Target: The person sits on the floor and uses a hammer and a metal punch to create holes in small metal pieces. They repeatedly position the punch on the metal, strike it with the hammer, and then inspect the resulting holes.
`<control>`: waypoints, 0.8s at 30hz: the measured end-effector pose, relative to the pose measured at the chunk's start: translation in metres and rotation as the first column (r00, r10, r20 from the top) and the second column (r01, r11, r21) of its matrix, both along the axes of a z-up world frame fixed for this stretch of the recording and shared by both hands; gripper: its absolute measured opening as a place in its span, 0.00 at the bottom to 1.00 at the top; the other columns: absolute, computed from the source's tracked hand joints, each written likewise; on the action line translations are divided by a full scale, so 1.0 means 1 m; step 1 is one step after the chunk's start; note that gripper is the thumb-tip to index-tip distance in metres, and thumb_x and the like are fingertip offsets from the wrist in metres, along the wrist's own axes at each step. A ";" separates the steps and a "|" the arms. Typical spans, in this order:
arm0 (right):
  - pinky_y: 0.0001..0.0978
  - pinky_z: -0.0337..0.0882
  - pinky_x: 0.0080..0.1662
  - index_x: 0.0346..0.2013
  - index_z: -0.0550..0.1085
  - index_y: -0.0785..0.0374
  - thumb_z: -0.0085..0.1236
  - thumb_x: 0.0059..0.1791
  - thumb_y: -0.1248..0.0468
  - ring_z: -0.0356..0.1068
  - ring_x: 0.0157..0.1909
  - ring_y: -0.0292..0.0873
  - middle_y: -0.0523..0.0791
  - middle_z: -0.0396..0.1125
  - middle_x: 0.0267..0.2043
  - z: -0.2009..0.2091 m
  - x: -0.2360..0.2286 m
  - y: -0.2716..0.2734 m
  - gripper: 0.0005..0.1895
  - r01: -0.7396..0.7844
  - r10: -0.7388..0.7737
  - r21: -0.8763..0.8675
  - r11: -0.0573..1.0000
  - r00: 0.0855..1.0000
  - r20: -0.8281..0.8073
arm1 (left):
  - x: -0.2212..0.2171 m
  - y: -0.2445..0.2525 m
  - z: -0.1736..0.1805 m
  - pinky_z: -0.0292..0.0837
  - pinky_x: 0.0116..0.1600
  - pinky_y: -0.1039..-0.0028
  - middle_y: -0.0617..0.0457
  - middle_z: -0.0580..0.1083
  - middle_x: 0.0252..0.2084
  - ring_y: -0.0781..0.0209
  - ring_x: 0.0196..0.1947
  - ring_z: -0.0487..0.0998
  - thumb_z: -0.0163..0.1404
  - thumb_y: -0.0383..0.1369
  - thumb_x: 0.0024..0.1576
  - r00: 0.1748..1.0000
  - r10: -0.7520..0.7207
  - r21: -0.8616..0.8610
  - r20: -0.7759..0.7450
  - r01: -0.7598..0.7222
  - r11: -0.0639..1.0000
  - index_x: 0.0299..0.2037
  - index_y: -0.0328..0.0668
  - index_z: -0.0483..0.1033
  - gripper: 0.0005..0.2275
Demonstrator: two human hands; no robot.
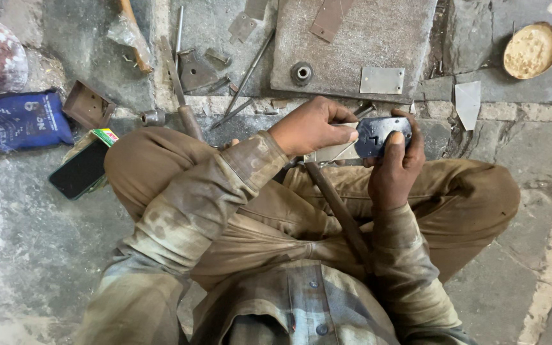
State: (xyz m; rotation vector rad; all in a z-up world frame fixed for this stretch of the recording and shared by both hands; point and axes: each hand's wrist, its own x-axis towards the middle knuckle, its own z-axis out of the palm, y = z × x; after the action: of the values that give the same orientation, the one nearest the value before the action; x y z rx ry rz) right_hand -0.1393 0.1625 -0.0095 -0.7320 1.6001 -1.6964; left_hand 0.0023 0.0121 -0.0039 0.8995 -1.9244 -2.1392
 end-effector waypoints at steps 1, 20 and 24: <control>0.22 0.68 0.40 0.64 0.69 0.68 0.41 0.61 0.64 0.64 0.39 0.31 0.43 0.66 0.44 0.000 0.000 0.000 0.19 -0.004 0.004 -0.004 1.000 1.000 -0.012 | 0.000 0.000 0.000 0.77 0.46 0.77 0.52 0.83 0.39 0.70 0.37 0.80 0.59 0.37 0.55 1.000 -0.001 0.005 -0.006 0.001 1.000 0.46 0.31 0.82 0.16; 0.24 0.70 0.44 0.64 0.67 0.68 0.42 0.62 0.62 0.67 0.44 0.33 0.45 0.67 0.49 -0.003 -0.003 0.002 0.19 -0.054 0.054 -0.050 0.997 0.999 -0.001 | 0.000 -0.001 -0.001 0.78 0.45 0.77 0.54 0.83 0.38 0.70 0.36 0.82 0.61 0.37 0.53 0.999 0.007 -0.027 0.038 -0.006 1.000 0.46 0.34 0.82 0.15; 0.23 0.69 0.42 0.64 0.68 0.68 0.42 0.61 0.61 0.66 0.42 0.33 0.44 0.67 0.47 0.000 -0.001 0.000 0.19 -0.048 0.048 -0.029 0.998 0.998 -0.029 | 0.002 -0.001 -0.003 0.78 0.42 0.77 0.54 0.83 0.35 0.70 0.33 0.79 0.59 0.36 0.55 1.000 0.015 0.086 -0.002 -0.015 0.996 0.43 0.34 0.84 0.13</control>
State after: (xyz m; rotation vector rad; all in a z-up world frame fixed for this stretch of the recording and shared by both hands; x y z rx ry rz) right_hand -0.1400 0.1629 -0.0096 -0.8066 1.5672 -1.6856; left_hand 0.0038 0.0111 -0.0070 0.9222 -1.8305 -2.2287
